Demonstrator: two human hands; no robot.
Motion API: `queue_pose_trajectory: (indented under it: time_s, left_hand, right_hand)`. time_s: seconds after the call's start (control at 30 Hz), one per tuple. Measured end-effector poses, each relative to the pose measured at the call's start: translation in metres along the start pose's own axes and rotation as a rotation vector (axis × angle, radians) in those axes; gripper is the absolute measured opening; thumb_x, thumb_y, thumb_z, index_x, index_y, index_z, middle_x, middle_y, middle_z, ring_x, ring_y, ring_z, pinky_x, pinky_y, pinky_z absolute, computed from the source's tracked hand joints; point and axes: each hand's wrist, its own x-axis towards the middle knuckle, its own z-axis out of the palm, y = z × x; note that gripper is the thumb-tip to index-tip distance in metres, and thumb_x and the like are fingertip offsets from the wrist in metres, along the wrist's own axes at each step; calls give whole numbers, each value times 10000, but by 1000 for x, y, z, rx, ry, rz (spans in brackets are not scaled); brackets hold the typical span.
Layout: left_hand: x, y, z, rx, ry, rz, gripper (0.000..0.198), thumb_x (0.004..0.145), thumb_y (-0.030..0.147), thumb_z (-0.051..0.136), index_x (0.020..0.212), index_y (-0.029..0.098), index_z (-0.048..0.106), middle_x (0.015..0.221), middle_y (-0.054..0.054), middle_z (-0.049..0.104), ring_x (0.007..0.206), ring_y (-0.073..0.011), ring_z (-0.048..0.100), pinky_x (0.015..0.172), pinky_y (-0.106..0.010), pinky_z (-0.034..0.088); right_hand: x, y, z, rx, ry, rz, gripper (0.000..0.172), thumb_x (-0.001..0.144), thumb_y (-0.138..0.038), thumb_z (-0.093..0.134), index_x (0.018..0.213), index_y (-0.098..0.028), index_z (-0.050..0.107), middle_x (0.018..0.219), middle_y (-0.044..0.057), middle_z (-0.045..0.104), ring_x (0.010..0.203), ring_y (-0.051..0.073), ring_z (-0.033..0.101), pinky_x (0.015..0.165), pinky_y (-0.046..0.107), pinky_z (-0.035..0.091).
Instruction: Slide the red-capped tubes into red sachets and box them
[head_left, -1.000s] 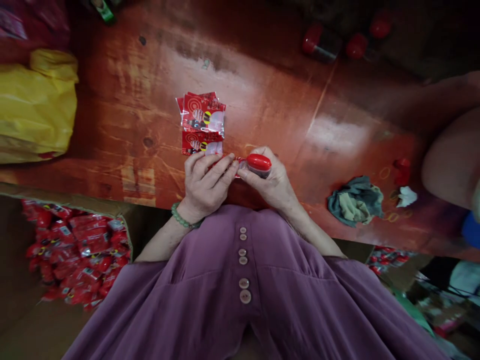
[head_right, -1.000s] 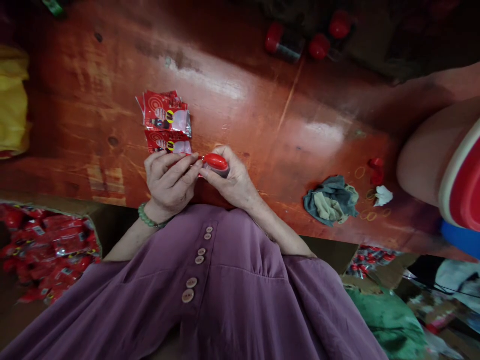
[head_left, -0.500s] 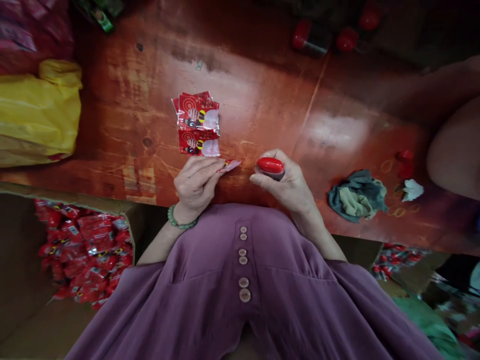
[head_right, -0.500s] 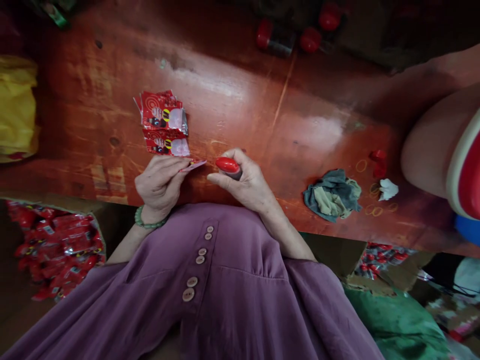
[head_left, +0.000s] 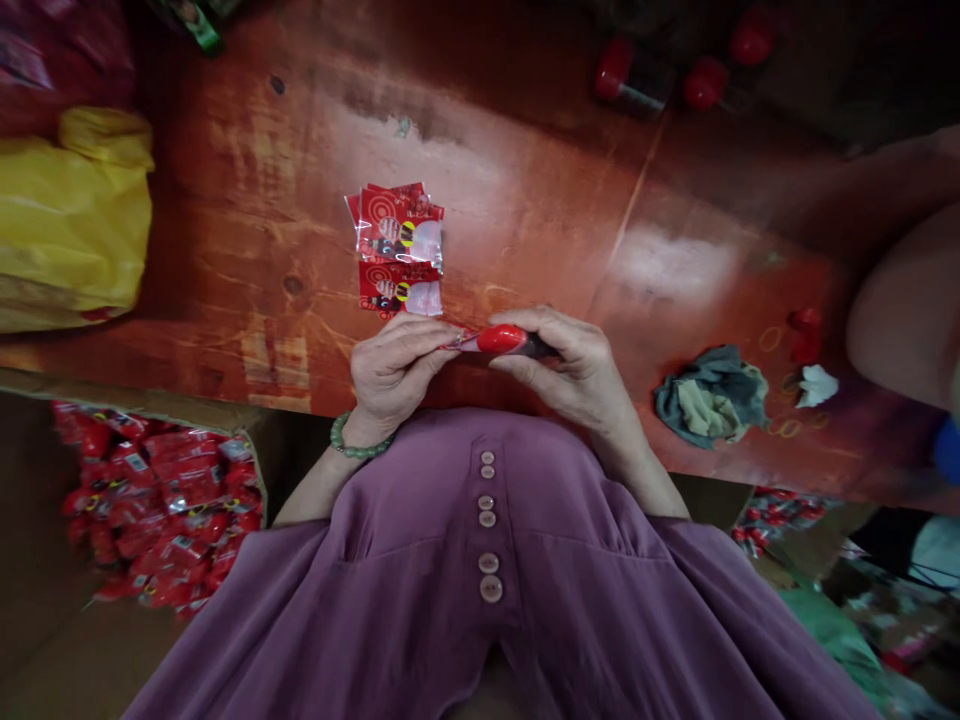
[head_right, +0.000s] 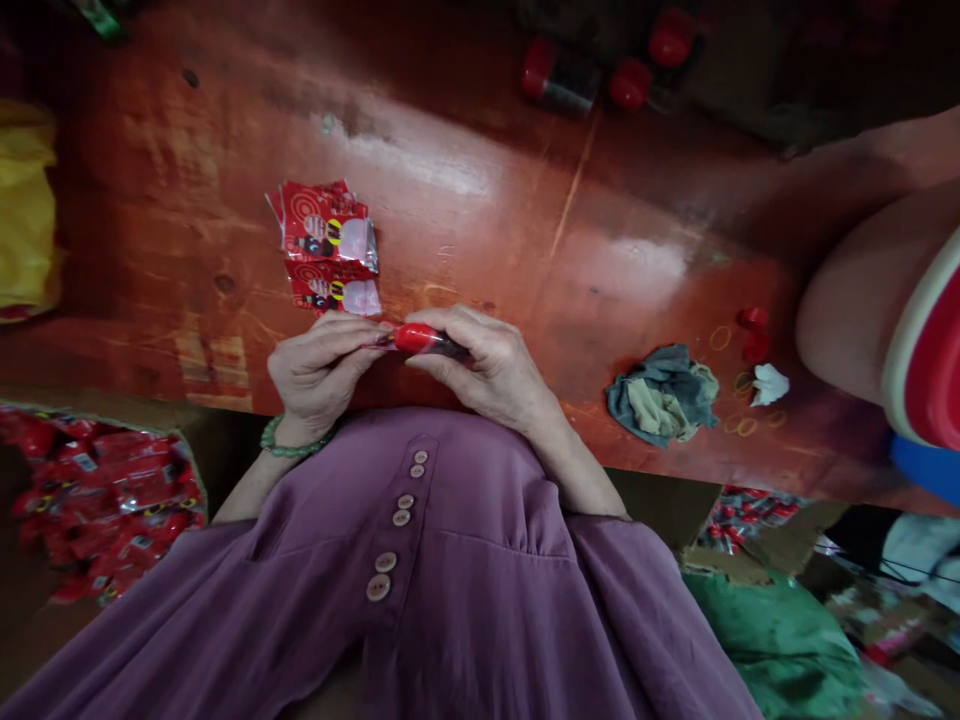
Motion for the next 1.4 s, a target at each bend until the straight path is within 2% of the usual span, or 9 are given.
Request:
queue_pose_trajectory:
  time_s: [0.2,0.47,0.67,0.8,0.93,1.1,1.3,1.4]
  left_hand:
    - [2,0,0,-23,-20,-21,203,828,171,758,990,290,785,899,0,798,825,-154,743,797,-319,586]
    - [4,-2,3,-66,-105,-93,101,835,213,757,921,251,794,821,-10,786,763,-137,724,750,-286,573]
    - [6,-3,4,-75,-180,-138,79,852,259,738,905,249,796,814,-23,789,763,-141,725,751,-280,578]
    - [8,-1,4,-83,-223,-167,97,861,302,729,901,246,797,835,-30,794,780,-145,731,764,-278,584]
    - [13,4,3,-103,-273,-263,130,860,335,728,905,237,799,883,-44,798,810,-153,738,779,-265,590]
    - [18,13,2,-170,-345,-441,181,848,365,731,903,208,802,888,-46,796,782,-145,731,738,-232,585]
    - [12,16,6,-186,-260,-497,136,808,320,760,872,210,808,869,-38,799,759,-151,737,737,-238,596]
    - [10,17,7,-190,-268,-527,124,790,303,769,868,216,812,852,-35,799,745,-150,736,727,-234,595]
  right_hand:
    - [3,0,-3,-94,-114,-58,248,954,-351,623,1160,-231,690,1001,45,735,870,170,671,811,308,546]
    - [4,-1,-15,-299,-341,42,332,975,-337,580,1287,-249,653,941,55,686,819,183,632,743,291,485]
    - [8,3,-20,-242,-429,55,333,969,-315,585,1285,-238,654,958,62,703,857,190,648,774,298,489]
    - [11,7,-21,-198,-455,35,337,963,-280,584,1291,-229,641,1034,71,731,937,202,671,839,317,503]
    - [15,9,-22,-175,-498,20,363,927,-247,617,1286,-203,620,1161,80,725,1030,217,674,902,333,493]
    - [19,5,-24,-241,-546,47,181,913,-245,616,1077,-180,656,952,56,718,837,186,645,764,292,458]
    - [18,6,-24,-160,-560,55,161,893,-247,644,1045,-203,612,906,23,692,769,155,612,707,259,422]
    - [15,8,-24,-160,-594,89,136,892,-253,652,1009,-196,611,847,12,678,725,142,598,677,248,407]
